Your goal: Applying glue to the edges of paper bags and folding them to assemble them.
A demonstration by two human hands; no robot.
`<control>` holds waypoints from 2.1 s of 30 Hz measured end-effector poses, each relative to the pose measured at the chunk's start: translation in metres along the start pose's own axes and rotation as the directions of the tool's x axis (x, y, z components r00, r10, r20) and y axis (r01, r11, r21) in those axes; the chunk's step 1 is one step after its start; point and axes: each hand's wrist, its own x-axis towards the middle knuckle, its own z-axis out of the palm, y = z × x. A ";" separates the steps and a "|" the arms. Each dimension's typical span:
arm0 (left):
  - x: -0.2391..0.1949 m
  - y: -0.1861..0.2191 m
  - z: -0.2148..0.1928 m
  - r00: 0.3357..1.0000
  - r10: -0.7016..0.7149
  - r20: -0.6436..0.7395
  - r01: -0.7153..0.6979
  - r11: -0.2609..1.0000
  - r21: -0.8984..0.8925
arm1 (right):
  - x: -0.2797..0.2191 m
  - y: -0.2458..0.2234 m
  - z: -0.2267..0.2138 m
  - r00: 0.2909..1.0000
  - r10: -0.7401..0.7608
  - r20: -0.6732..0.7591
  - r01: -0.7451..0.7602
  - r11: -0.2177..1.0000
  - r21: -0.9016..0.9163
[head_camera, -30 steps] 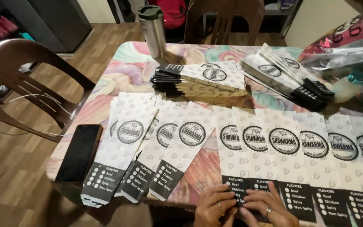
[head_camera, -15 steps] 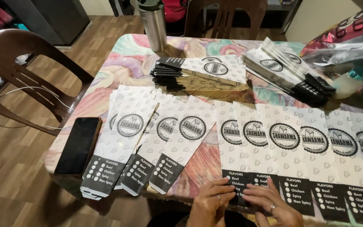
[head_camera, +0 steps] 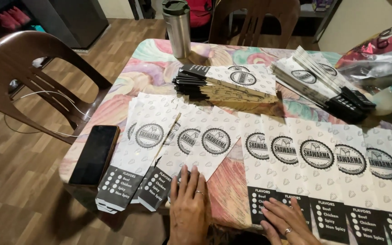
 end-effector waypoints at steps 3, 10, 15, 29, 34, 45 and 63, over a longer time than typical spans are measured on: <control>-0.001 0.021 -0.002 0.999 0.040 0.021 -0.041 0.996 0.079 | 0.009 -0.014 -0.002 0.999 0.036 -0.022 -0.037 0.999 -0.006; 0.002 0.057 -0.004 0.993 0.053 0.110 -0.026 0.971 -0.238 | 0.015 -0.022 -0.009 0.997 0.058 0.050 -0.055 0.997 -0.049; 0.015 0.050 -0.030 0.991 0.135 -0.004 -0.125 0.905 -0.407 | 0.037 -0.061 -0.013 0.994 0.080 -0.071 -0.082 0.996 -0.025; 0.019 0.052 -0.024 0.983 0.175 -0.046 -0.178 0.890 -0.419 | 0.027 -0.046 -0.018 0.995 -0.033 0.094 0.040 0.997 -0.070; 0.016 0.045 -0.031 0.974 0.197 -0.111 -0.226 0.848 -0.479 | 0.033 -0.057 -0.019 0.994 0.006 0.106 0.001 0.998 -0.068; 0.004 0.015 -0.042 0.893 0.269 -0.360 -0.448 0.583 -0.677 | 0.055 -0.068 0.000 0.948 -0.282 0.147 0.264 0.955 0.132; 0.005 0.031 -0.050 0.981 -0.008 -0.195 -0.160 0.540 -0.826 | 0.060 -0.071 0.005 0.987 0.075 0.139 -0.107 0.967 0.233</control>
